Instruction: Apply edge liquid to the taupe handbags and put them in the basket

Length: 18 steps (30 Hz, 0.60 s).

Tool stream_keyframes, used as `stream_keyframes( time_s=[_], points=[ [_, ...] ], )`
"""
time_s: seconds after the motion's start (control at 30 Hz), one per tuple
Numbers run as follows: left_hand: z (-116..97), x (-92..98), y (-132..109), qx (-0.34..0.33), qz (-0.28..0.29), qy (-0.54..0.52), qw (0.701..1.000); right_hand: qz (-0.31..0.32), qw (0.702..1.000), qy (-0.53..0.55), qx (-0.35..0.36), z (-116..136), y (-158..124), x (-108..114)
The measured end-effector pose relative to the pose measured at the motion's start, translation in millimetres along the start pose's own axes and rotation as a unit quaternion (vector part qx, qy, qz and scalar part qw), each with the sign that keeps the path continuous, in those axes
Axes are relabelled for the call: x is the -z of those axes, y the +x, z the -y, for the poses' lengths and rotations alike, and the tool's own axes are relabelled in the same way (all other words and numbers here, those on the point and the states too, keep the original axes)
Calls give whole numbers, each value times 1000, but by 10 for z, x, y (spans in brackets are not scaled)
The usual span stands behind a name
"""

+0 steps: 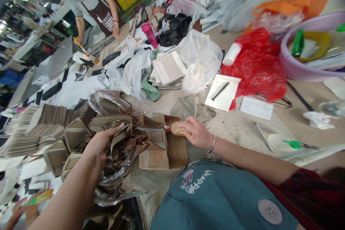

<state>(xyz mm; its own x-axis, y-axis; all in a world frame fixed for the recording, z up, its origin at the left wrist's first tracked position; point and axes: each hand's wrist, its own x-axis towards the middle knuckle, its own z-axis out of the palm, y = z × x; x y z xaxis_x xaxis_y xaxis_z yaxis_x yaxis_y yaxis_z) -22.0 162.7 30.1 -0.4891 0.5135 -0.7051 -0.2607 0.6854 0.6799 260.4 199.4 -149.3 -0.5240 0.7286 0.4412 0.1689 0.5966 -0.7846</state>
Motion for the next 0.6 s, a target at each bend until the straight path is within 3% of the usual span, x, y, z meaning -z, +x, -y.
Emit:
stream_keyframes(
  time_s=[0.27, 0.4, 0.6],
  points=[
    [-37, -55, 15, 22, -16, 0, 1000, -79, 996, 8, 29, 79, 151, 119],
    [-49, -119, 9, 22, -14, 5, 1000, -86, 996, 1, 40, 145, 177, 192],
    [-72, -242, -58, -2, -30, 6, 1000, -88, 996, -5, -5, 250, 47, 322]
  ],
)
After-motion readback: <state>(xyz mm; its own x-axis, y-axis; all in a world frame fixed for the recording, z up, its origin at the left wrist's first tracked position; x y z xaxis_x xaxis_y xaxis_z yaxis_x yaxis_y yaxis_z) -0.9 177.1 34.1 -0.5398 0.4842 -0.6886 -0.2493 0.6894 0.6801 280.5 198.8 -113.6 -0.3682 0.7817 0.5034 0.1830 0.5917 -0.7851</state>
